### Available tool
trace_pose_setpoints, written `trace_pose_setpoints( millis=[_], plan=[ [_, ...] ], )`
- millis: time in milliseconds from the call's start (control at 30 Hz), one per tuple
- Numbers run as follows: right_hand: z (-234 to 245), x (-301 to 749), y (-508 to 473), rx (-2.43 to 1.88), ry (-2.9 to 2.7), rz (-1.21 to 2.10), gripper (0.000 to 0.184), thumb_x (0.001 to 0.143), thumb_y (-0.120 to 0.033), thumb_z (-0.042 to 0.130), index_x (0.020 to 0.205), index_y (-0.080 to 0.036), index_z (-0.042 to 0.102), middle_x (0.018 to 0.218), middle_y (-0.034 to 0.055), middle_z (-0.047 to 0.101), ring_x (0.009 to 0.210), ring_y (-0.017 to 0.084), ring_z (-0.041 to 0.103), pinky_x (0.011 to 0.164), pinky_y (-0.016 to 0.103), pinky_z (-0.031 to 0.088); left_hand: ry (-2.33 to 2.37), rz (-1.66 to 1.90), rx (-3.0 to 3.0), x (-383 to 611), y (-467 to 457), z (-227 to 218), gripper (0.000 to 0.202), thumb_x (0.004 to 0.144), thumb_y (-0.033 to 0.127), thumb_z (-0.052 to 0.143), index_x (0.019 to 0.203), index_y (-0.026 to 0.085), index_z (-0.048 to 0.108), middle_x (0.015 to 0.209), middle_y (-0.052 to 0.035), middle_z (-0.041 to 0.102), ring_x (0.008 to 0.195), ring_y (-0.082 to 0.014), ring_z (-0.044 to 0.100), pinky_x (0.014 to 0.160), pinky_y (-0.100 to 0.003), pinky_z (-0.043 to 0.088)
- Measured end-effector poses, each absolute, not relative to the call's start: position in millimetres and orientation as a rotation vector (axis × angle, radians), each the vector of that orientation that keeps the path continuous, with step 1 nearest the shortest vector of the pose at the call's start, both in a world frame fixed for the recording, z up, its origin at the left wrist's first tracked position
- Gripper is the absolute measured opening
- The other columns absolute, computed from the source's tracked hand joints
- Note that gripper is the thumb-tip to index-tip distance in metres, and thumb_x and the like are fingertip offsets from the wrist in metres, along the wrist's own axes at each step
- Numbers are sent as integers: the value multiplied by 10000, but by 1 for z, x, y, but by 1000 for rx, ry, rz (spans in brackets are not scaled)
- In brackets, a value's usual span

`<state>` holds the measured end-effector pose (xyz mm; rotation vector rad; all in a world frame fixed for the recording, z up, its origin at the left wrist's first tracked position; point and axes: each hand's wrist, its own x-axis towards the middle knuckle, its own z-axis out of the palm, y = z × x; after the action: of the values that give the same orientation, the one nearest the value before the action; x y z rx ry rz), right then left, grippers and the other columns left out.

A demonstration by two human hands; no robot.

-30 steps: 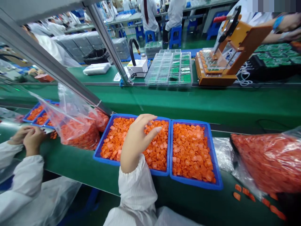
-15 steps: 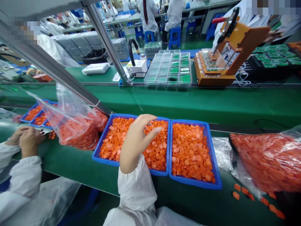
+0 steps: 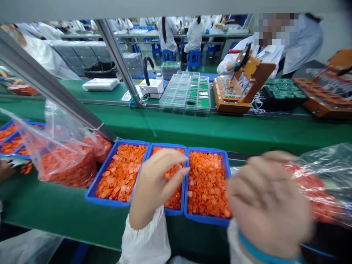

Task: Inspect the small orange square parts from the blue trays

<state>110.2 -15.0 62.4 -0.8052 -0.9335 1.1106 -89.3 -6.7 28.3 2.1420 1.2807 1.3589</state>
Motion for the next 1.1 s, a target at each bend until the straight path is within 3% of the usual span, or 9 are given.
trace_pose_setpoints(
  millis=[67, 200, 367, 600, 767, 900, 1000, 1100],
  plan=[
    [48, 97, -11, -664, -504, 1438, 174, 1020, -209, 577, 850, -226, 610, 533, -128, 296, 377, 79, 171, 323, 147, 304, 1146, 1319, 2157, -79, -15, 33, 131, 954, 103, 705, 1045, 196, 699, 1005, -25, 725, 959, -146, 682, 860, -256, 535],
    [19, 68, -1, -356, 105, 1748, 125, 927, -100, 650, 851, -179, 591, 558, -122, 369, 419, 49, 378, 389, 140, 398, 1098, 1067, 2242, -68, -20, 30, 43, 986, 217, 702, 1012, 232, 732, 872, 2, 634, 765, -133, 620, 671, -254, 463],
    [16, 65, 9, -342, 245, 1701, 158, 886, -88, 697, 857, -189, 580, 625, -102, 445, 502, 52, 496, 477, 154, 495, 1234, 838, 2333, -65, -15, 24, 127, 1047, 306, 597, 1106, 280, 706, 796, 17, 563, 665, -156, 557, 578, -276, 366],
    [13, 63, 8, -423, 305, 1724, 103, 902, -155, 685, 837, -197, 618, 712, -56, 545, 615, 72, 567, 602, 175, 577, 1336, 837, 2315, -65, -9, 21, 172, 1056, 372, 572, 1140, 267, 679, 864, 2, 631, 703, -170, 612, 607, -282, 409],
    [7, 56, 7, -623, 370, 1736, 37, 872, -246, 726, 860, -215, 710, 788, -18, 658, 722, 109, 663, 698, 208, 622, 1409, 865, 2342, -69, 1, 17, 232, 1070, 379, 524, 1076, 257, 721, 767, 9, 545, 621, -161, 574, 555, -266, 389],
    [8, 55, 9, -787, 450, 1718, 74, 844, -243, 721, 892, -213, 769, 848, 17, 755, 803, 131, 729, 716, 211, 630, 1459, 801, 2359, -72, 6, 15, 90, 986, 281, 686, 1039, 251, 752, 739, 18, 532, 587, -168, 573, 529, -269, 389],
    [7, 56, 10, -814, 421, 1708, 106, 858, -239, 709, 922, -222, 792, 913, 32, 805, 861, 143, 761, 720, 219, 635, 1500, 743, 2316, -72, 5, 15, 274, 880, 190, 808, 1135, 266, 744, 829, 8, 638, 667, -194, 651, 574, -285, 456],
    [7, 56, 10, -819, 388, 1695, 129, 865, -206, 693, 926, -232, 802, 944, 34, 824, 886, 145, 777, 730, 223, 637, 1543, 650, 2281, -72, 3, 16, 356, 869, 192, 821, 1202, 273, 727, 898, -5, 695, 720, -217, 687, 622, -314, 506]
  ],
)
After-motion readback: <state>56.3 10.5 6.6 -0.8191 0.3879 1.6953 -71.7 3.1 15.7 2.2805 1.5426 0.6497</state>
